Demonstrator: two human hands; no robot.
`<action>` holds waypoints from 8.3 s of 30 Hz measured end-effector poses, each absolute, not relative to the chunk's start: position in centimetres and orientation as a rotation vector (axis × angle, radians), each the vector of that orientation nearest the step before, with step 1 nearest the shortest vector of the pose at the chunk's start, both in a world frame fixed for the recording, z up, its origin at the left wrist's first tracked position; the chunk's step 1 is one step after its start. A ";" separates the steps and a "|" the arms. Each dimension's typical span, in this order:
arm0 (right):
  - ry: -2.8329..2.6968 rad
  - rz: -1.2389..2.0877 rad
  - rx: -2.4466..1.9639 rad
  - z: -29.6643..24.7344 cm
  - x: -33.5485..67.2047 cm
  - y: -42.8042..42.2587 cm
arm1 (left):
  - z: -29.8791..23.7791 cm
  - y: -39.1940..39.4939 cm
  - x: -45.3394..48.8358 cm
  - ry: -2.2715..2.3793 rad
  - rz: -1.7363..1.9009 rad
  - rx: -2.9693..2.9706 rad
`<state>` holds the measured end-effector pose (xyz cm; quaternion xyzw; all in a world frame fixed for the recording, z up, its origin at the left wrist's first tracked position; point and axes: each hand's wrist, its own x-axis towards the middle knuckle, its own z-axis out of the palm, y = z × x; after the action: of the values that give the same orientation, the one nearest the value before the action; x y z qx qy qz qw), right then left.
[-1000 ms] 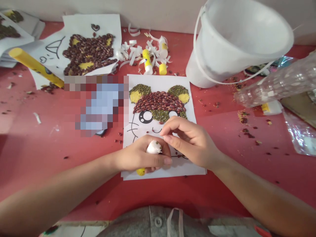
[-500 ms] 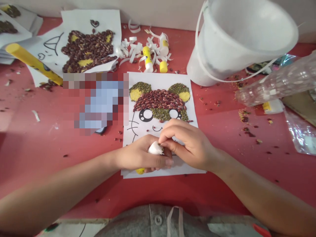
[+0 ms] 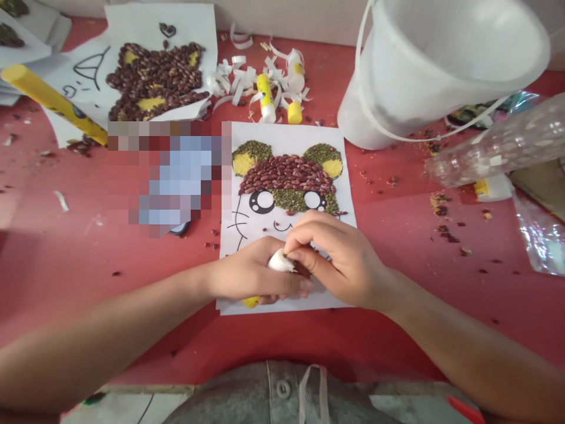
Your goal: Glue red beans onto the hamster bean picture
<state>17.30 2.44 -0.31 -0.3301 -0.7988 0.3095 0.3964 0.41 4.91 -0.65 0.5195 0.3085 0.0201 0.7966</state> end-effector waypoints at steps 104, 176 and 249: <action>-2.371 0.347 -1.078 -0.7 18.7 4.0 | -1.6 5.7 0.6 0.565 0.544 0.225; -2.011 0.619 -1.086 1.0 17.7 2.6 | -1.0 4.8 0.8 0.640 0.204 0.839; -2.030 0.742 -0.991 -0.4 18.1 3.3 | -0.8 4.9 0.9 0.663 0.258 0.616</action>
<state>18.10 3.33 -0.39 -0.3867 -0.7923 0.2894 0.3728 0.95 4.90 -0.83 0.2968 0.3195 0.1245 0.8913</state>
